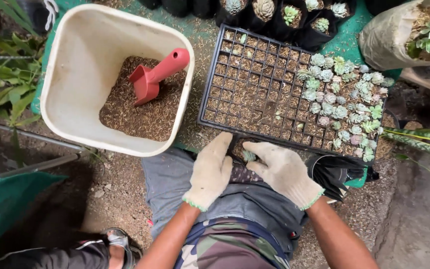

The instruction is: Potting succulent cuttings into small containers and trays using soil and a hand scoop.

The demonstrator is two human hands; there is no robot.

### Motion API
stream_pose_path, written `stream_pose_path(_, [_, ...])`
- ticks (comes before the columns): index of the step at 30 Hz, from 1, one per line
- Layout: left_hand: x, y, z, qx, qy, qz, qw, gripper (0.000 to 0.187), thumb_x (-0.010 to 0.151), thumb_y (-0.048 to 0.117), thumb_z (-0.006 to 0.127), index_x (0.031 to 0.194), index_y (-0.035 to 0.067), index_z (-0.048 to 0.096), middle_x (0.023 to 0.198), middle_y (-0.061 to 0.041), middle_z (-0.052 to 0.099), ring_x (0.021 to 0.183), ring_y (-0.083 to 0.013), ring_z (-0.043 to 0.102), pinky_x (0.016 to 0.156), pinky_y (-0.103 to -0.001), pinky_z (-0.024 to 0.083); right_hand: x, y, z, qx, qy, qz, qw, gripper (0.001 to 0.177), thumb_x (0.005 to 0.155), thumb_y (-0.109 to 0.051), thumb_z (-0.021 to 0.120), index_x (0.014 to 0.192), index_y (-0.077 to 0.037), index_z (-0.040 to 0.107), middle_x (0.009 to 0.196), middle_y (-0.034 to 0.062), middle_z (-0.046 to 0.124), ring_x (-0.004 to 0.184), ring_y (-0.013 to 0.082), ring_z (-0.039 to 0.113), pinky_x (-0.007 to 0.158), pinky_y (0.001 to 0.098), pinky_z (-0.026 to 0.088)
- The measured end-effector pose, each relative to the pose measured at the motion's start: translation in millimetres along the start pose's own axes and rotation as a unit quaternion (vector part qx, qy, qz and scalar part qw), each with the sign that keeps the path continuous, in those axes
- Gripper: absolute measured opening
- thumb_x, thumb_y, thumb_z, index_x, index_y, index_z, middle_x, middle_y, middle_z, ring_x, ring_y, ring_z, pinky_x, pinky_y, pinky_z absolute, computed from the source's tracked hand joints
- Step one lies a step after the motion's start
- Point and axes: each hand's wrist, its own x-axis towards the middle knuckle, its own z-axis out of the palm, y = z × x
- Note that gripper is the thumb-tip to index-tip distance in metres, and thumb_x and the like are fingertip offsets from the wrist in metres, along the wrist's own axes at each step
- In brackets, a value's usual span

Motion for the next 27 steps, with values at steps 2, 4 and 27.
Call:
stream_pose_path(2, [-5, -4, 11, 0.008, -0.019, -0.016, 1.0, 0.058, 0.091, 0.008, 0.06, 0.148, 0.002, 0.051, 0.143, -0.023, 0.057, 0.134, -0.0362, 0.054, 0.117, -0.045, 0.039, 5, 13, 9, -0.084, -0.004, -0.013, 0.996, 0.048, 0.089, -0.029, 0.074, 0.136, -0.024, 0.065, 0.124, -0.0013, 0.073, 0.113, 0.017, 0.07, 0.096, 0.0325, 0.055])
stream_pose_path(4, [-5, -5, 19, 0.018, -0.041, -0.026, 0.999, 0.065, 0.089, 0.01, 0.063, 0.151, 0.003, 0.046, 0.146, -0.022, 0.054, 0.136, -0.0361, 0.051, 0.118, -0.045, 0.037, 11, 22, 15, -0.165, -0.002, -0.023, 0.986, 0.049, 0.09, -0.032, 0.072, 0.138, -0.029, 0.061, 0.122, -0.0049, 0.072, 0.108, 0.0167, 0.071, 0.089, 0.0338, 0.058])
stream_pose_path(27, [8, -22, 49, 0.05, -0.09, -0.062, 0.993, 0.103, 0.083, 0.022, 0.075, 0.164, 0.004, 0.015, 0.145, -0.024, 0.048, 0.136, -0.042, 0.048, 0.11, -0.052, 0.042, 28, 31, 44, -0.486, 0.003, -0.064, 0.872, 0.02, 0.096, -0.05, 0.055, 0.106, -0.033, 0.058, 0.079, -0.0055, 0.062, 0.067, 0.0196, 0.072, 0.055, 0.0401, 0.059])
